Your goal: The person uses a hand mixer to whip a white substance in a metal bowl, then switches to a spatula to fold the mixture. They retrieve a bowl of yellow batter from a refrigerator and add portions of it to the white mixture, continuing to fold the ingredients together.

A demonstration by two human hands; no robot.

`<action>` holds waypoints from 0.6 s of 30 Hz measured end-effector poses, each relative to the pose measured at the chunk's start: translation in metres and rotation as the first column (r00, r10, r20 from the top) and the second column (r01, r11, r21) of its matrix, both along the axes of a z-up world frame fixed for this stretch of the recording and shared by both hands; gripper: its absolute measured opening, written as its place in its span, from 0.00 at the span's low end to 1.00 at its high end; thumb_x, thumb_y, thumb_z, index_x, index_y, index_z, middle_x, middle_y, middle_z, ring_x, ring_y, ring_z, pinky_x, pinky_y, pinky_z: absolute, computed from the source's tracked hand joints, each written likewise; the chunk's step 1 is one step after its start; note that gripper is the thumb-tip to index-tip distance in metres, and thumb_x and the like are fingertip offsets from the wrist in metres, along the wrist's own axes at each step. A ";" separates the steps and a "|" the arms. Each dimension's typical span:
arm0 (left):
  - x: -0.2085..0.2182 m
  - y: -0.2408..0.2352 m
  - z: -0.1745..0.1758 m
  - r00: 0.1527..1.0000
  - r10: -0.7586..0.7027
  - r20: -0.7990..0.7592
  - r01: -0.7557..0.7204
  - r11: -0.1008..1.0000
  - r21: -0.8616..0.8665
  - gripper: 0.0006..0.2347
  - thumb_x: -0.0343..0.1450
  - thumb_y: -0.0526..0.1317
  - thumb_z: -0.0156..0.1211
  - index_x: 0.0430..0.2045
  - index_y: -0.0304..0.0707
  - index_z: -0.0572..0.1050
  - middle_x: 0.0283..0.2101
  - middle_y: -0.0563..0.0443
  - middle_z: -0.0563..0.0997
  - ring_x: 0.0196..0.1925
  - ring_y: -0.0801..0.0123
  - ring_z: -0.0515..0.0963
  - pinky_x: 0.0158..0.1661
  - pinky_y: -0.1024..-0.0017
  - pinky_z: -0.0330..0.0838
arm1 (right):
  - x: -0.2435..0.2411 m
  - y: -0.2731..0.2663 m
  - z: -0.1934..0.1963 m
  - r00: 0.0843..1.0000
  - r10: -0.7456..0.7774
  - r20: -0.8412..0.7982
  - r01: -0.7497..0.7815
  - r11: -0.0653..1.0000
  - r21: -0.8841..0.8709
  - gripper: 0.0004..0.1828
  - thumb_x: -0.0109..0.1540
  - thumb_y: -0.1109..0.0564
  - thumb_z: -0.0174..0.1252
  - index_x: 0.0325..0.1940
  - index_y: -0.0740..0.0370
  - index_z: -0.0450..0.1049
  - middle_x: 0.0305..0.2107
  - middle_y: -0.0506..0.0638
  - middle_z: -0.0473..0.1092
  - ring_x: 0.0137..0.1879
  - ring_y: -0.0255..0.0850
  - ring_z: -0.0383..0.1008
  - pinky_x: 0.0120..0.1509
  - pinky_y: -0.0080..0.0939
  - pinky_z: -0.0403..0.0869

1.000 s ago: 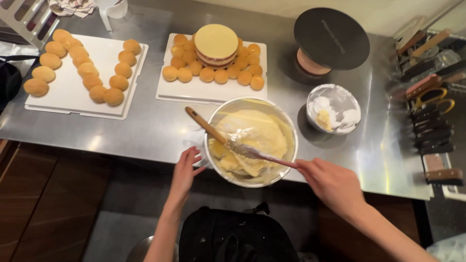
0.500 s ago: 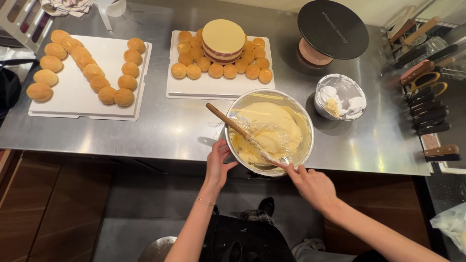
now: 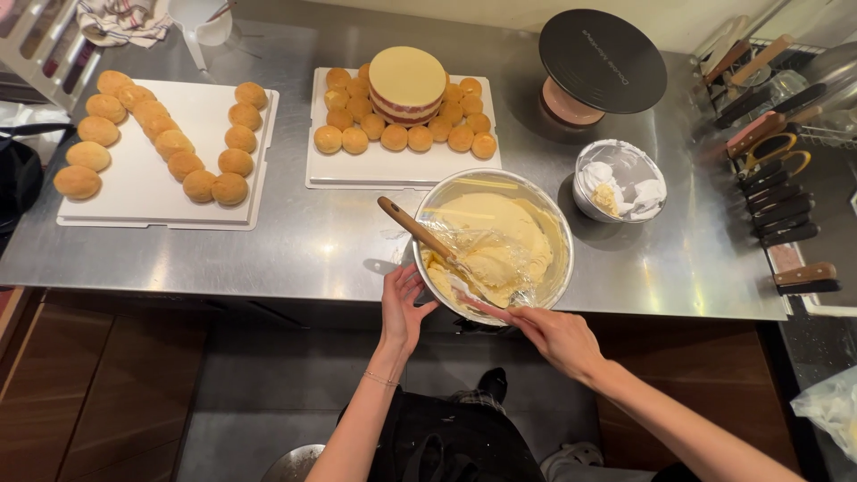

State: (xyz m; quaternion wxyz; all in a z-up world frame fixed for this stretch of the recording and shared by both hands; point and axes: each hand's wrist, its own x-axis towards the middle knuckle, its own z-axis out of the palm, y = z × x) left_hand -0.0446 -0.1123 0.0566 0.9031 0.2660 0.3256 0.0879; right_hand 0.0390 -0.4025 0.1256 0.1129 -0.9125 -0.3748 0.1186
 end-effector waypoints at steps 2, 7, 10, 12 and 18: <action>-0.002 0.000 -0.005 1.000 0.003 0.007 -0.003 1.000 -0.009 0.32 0.81 0.56 0.56 0.77 0.30 0.70 0.58 0.41 0.65 0.69 0.55 0.66 0.71 0.25 0.71 | -0.005 -0.009 -0.012 0.990 -0.086 -0.108 0.095 0.992 0.078 0.13 0.77 0.41 0.57 0.60 0.38 0.83 0.37 0.46 0.88 0.46 0.55 0.91 0.48 0.54 0.87; -0.008 0.004 0.027 0.998 -0.013 -0.062 0.013 1.000 -0.003 0.33 0.77 0.55 0.55 0.74 0.31 0.75 0.62 0.37 0.76 0.71 0.55 0.76 0.68 0.33 0.79 | -0.019 -0.024 -0.033 0.889 -0.237 -0.392 0.374 0.870 0.321 0.16 0.75 0.48 0.59 0.62 0.46 0.89 0.22 0.44 0.76 0.29 0.36 0.69 0.40 0.38 0.67; -0.017 0.005 0.030 0.997 -0.052 -0.061 0.054 0.998 0.029 0.32 0.78 0.56 0.51 0.76 0.34 0.74 0.74 0.37 0.77 0.79 0.53 0.75 0.73 0.35 0.76 | -0.022 -0.028 -0.042 0.805 -0.167 -0.570 0.483 0.742 0.465 0.15 0.75 0.52 0.61 0.59 0.57 0.91 0.26 0.48 0.79 0.32 0.36 0.71 0.42 0.38 0.69; -0.030 0.004 0.034 0.995 -0.034 -0.093 0.036 0.999 0.023 0.32 0.79 0.54 0.50 0.76 0.30 0.73 0.76 0.34 0.77 0.79 0.48 0.76 0.74 0.37 0.76 | -0.028 -0.030 -0.026 0.757 -0.168 -0.631 0.535 0.713 0.452 0.16 0.75 0.52 0.61 0.60 0.58 0.91 0.24 0.48 0.75 0.32 0.35 0.70 0.39 0.37 0.67; -0.084 -0.010 -0.066 0.959 -0.168 -0.230 0.238 0.915 0.325 0.17 0.83 0.43 0.53 0.56 0.28 0.83 0.58 0.36 0.88 0.57 0.54 0.87 0.59 0.55 0.84 | -0.003 -0.101 0.000 0.706 -0.174 -0.686 0.678 0.443 0.586 0.17 0.77 0.53 0.59 0.59 0.65 0.87 0.23 0.53 0.74 0.21 0.34 0.59 0.24 0.34 0.59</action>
